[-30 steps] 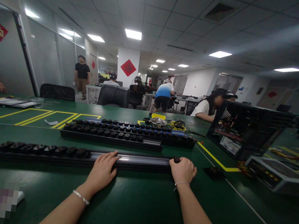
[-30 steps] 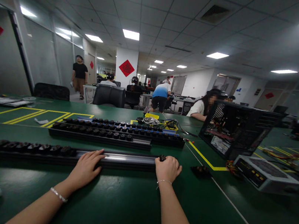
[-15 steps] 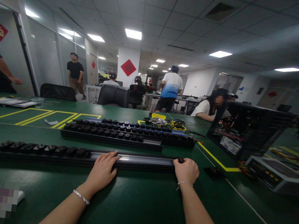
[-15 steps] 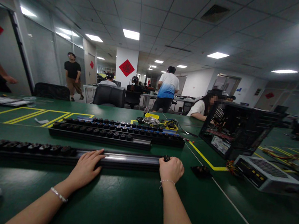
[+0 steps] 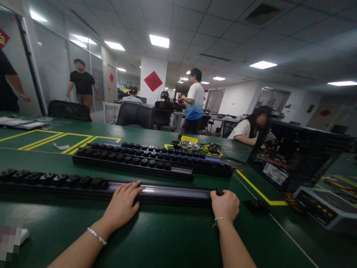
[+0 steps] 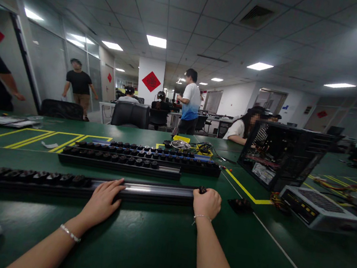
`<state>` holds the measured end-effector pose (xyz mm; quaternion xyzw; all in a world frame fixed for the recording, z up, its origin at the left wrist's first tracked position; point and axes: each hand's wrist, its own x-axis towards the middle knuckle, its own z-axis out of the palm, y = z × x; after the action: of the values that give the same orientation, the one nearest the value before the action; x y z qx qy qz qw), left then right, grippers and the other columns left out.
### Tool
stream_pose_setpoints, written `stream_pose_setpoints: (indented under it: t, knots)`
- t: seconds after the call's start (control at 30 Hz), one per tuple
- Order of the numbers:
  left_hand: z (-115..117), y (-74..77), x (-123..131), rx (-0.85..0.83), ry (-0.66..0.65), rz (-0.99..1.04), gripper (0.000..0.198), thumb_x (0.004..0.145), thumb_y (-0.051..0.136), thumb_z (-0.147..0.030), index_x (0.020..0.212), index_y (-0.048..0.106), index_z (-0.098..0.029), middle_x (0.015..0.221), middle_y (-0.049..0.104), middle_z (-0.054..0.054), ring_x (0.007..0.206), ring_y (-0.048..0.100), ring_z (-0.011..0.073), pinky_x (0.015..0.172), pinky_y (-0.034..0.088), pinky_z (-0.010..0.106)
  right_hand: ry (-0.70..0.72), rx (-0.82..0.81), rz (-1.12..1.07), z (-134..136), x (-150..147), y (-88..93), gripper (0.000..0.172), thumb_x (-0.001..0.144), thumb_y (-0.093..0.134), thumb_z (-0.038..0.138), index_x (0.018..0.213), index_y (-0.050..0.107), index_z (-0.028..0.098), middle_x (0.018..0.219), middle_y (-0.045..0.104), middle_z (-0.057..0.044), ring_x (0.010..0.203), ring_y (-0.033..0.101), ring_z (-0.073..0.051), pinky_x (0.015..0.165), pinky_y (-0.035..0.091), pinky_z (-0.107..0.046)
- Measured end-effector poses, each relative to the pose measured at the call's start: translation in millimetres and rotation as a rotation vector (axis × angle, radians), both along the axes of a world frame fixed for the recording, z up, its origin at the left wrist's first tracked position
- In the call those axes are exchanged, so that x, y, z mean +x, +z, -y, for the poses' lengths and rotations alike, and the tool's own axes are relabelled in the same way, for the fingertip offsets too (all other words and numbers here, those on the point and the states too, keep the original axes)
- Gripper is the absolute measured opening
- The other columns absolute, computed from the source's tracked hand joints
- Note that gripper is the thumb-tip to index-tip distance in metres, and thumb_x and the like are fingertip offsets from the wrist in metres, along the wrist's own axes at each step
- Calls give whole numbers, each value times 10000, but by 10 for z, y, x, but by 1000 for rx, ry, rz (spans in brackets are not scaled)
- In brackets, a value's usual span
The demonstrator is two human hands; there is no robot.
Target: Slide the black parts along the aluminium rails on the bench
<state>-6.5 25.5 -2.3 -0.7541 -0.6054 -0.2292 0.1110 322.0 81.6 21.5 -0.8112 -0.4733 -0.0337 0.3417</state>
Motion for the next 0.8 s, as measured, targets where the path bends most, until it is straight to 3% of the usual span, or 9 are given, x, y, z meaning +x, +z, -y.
stream_pose_setpoints:
  t: [0.8]
  knots:
    - [36, 46, 17, -4, -1, 3, 373, 742, 476, -220, 1102, 568, -240, 1328, 480, 24, 1207, 415, 236, 1025, 292, 434, -44, -57, -76, 4, 72, 19, 425, 721, 477, 421, 1026, 567, 138, 1093, 552, -140, 1010, 489, -286, 803, 416, -377]
